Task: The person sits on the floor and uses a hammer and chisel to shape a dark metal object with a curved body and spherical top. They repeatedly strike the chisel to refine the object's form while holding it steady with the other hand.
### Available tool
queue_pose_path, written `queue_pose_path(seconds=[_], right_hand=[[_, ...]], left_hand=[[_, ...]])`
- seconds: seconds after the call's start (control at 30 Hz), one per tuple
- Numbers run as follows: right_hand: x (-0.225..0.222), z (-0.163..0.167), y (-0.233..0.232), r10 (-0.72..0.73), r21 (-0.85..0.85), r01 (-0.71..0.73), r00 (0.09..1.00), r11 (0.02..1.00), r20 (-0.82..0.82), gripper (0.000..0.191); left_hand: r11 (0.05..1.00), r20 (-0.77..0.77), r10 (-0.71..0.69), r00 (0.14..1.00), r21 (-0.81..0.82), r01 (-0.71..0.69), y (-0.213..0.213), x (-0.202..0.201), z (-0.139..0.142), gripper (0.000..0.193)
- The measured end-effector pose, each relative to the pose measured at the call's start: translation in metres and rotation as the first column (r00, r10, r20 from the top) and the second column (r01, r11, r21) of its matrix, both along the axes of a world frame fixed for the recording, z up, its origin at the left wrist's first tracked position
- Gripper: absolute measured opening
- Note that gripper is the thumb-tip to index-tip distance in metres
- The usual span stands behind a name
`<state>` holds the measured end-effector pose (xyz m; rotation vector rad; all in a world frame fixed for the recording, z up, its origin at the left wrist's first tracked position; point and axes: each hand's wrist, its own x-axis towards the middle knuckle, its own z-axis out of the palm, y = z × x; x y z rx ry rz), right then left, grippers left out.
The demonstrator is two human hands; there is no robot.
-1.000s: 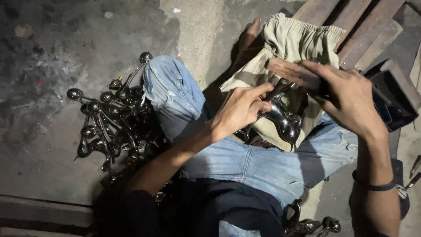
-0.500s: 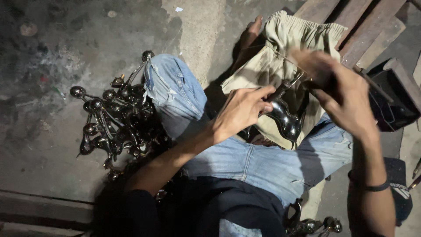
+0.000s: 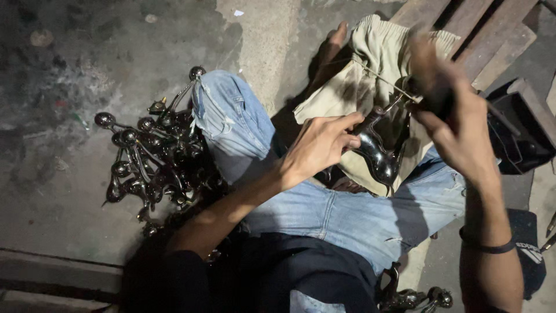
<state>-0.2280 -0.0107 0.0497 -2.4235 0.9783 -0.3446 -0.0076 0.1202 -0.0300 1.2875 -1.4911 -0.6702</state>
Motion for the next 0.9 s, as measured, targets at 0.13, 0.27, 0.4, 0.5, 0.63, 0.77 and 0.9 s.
queue_pose_path(seconds=[0.13,0.27,0.4,0.5,0.63,0.77,0.9], right_hand=[[-0.003,-0.005,0.004,0.103,-0.245,-0.111,0.994,0.963,-0.044,0.068],[-0.009,-0.008,0.008,0.099,-0.164,-0.098,0.995,0.982,-0.001,0.066],[-0.013,0.000,0.016,0.007,-0.202,-0.007,1.000,0.979,-0.002,0.068],[-0.013,0.009,0.022,-0.035,-0.256,-0.040,0.959,0.966,-0.283,0.074],[-0.010,0.014,0.029,-0.012,-0.112,0.047,0.957,0.993,0.289,0.066],[-0.013,0.009,0.029,0.050,-0.318,-0.065,0.997,0.946,-0.054,0.081],[-0.021,-0.003,0.024,0.008,-0.055,0.001,0.986,0.999,0.167,0.063]], left_hand=[[1.000,0.143,-0.018,0.990,-0.015,0.020,0.003,-0.002,0.000,0.039],[1.000,0.136,-0.013,0.991,-0.022,0.017,0.005,-0.002,0.004,0.038],[1.000,0.103,-0.012,0.995,-0.013,0.013,0.005,-0.004,0.007,0.036],[1.000,0.153,0.006,0.988,-0.001,-0.005,0.004,-0.007,0.008,0.036],[1.000,0.112,0.004,0.994,-0.006,-0.003,0.005,-0.008,0.005,0.036],[0.995,0.084,-0.066,0.994,-0.067,0.071,0.007,-0.006,0.000,0.037],[0.994,0.120,-0.077,0.990,-0.070,0.086,0.008,-0.006,-0.005,0.036]])
